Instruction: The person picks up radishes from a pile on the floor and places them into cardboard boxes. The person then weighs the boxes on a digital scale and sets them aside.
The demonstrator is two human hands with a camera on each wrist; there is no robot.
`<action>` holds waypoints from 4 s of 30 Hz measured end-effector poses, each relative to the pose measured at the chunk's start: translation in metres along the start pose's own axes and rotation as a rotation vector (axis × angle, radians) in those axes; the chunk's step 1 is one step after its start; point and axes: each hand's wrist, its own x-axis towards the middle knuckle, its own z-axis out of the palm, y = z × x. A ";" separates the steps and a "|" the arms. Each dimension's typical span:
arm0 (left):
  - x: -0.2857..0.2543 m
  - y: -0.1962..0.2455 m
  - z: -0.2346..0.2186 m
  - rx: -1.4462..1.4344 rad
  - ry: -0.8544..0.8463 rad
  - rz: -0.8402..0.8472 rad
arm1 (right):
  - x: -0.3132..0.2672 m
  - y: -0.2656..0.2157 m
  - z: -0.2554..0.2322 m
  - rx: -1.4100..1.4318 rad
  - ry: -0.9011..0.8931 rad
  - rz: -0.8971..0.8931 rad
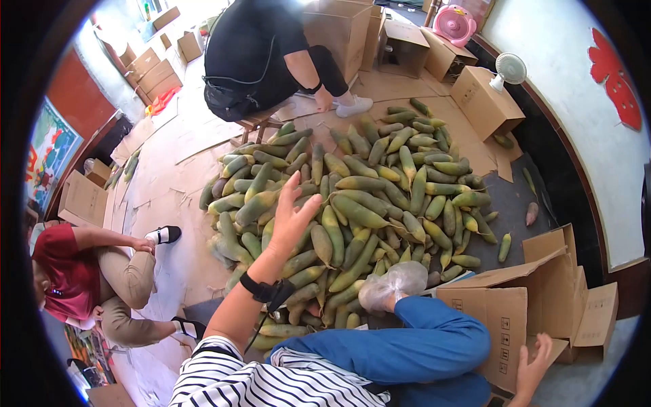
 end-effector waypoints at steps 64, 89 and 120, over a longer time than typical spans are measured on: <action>-0.054 -0.026 0.156 0.004 -0.822 -0.080 | -0.013 0.040 0.054 0.082 -0.048 0.153; 0.057 0.132 0.105 -0.353 0.216 0.390 | -0.014 0.035 0.048 0.002 0.012 -0.009; -0.102 -0.121 -0.024 0.995 -1.066 -0.105 | -0.052 -0.116 0.034 0.101 -0.013 -0.590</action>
